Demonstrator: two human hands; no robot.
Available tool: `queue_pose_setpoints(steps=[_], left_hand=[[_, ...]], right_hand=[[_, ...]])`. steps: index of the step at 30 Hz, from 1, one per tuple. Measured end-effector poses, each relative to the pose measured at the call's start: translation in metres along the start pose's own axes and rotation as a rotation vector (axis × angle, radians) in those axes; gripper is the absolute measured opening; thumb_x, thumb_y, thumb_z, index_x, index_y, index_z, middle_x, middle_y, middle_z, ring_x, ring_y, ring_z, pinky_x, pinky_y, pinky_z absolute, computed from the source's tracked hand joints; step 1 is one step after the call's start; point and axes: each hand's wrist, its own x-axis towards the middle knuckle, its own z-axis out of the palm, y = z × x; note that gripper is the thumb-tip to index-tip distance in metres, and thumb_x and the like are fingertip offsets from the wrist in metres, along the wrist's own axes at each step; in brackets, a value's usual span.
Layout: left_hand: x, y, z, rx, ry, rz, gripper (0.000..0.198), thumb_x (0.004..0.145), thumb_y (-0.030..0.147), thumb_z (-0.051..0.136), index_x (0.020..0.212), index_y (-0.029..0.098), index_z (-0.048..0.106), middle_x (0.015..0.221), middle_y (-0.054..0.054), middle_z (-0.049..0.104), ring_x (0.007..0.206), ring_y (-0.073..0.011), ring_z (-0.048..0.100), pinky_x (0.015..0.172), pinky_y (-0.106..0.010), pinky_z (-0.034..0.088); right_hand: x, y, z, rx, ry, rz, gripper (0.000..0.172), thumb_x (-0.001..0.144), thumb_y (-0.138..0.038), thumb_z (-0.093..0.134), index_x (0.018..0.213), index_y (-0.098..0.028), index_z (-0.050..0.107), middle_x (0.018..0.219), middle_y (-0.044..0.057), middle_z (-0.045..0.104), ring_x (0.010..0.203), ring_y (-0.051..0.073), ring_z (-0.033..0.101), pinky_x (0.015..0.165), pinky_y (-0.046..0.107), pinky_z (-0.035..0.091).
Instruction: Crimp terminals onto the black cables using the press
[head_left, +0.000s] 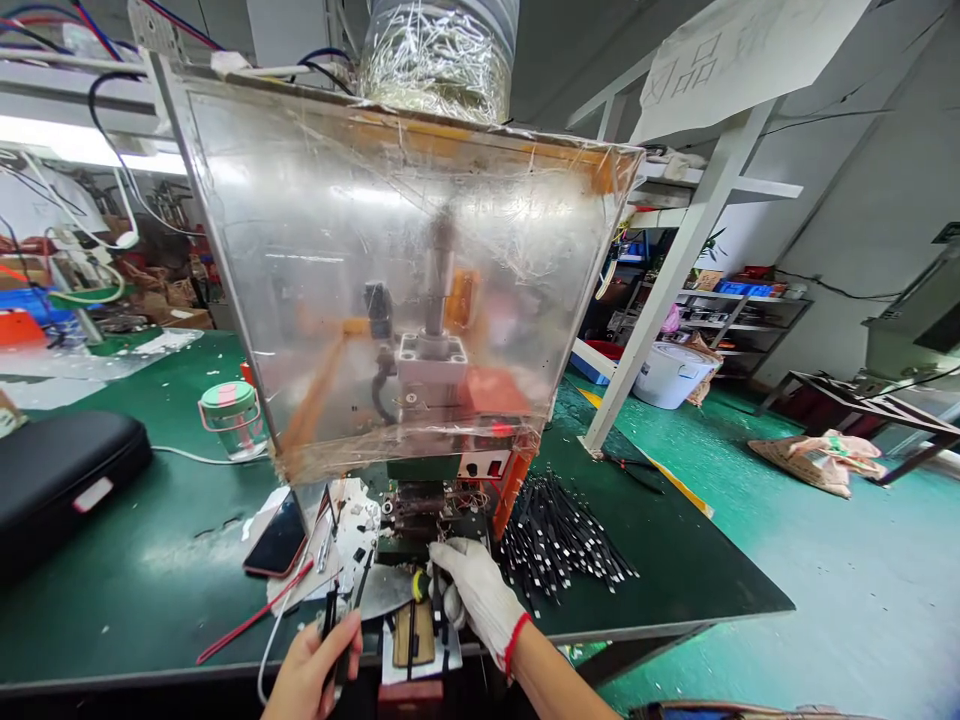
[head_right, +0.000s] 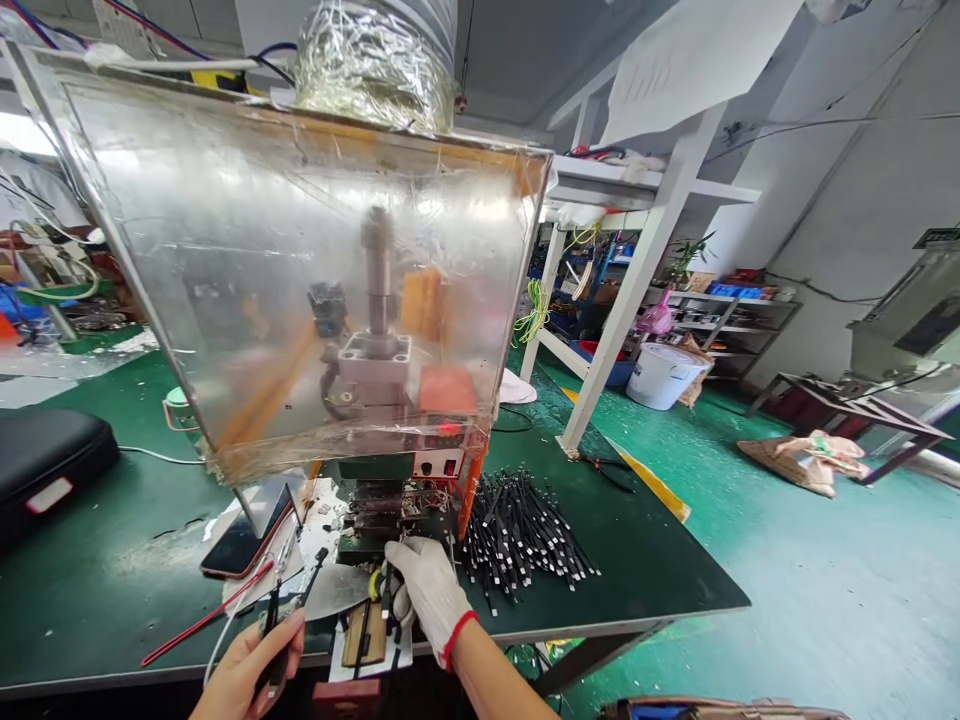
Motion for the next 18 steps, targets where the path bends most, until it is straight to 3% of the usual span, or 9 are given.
queue_pose_setpoints(steps=[3, 9, 14, 18], left_hand=[[-0.007, 0.006, 0.003, 0.029, -0.027, 0.003, 0.063, 0.049, 0.077, 0.071, 0.055, 0.014, 0.064, 0.040, 0.002, 0.055, 0.028, 0.0021, 0.023, 0.037, -0.017, 0.007], [-0.014, 0.019, 0.008, 0.162, -0.084, -0.002, 0.064, 0.049, 0.079, 0.069, 0.059, 0.015, 0.066, 0.040, 0.006, 0.045, 0.036, -0.0028, 0.024, 0.041, -0.021, 0.009], [-0.001, 0.024, 0.002, 0.341, -0.285, 0.076, 0.064, 0.056, 0.081, 0.062, 0.058, 0.017, 0.067, 0.043, 0.009, 0.032, 0.043, -0.0078, 0.022, 0.043, -0.023, 0.018], [0.003, 0.036, 0.007, 0.527, -0.416, 0.141, 0.054, 0.061, 0.074, 0.064, 0.060, 0.021, 0.069, 0.055, 0.003, 0.046, 0.056, -0.0145, 0.038, 0.054, -0.025, 0.035]], right_hand=[[0.000, 0.000, 0.001, 0.014, -0.010, 0.001, 0.026, 0.082, -0.042, 0.051, 0.074, -0.018, 0.050, 0.050, -0.006, 0.055, 0.028, 0.005, 0.040, 0.027, 0.017, 0.028], [-0.008, -0.012, -0.004, -0.075, -0.003, 0.009, 0.026, 0.085, -0.044, 0.048, 0.076, -0.019, 0.046, 0.048, -0.008, 0.048, 0.029, 0.004, 0.035, 0.030, 0.015, 0.026], [-0.041, -0.042, -0.021, -0.320, -0.098, -0.070, 0.027, 0.085, -0.044, 0.045, 0.077, -0.019, 0.051, 0.054, -0.007, 0.050, 0.034, 0.004, 0.037, 0.036, 0.017, 0.027], [-0.073, -0.050, -0.030, -0.517, -0.181, -0.183, 0.024, 0.079, -0.041, 0.054, 0.073, -0.018, 0.058, 0.059, -0.004, 0.054, 0.051, 0.007, 0.047, 0.046, 0.018, 0.031]])
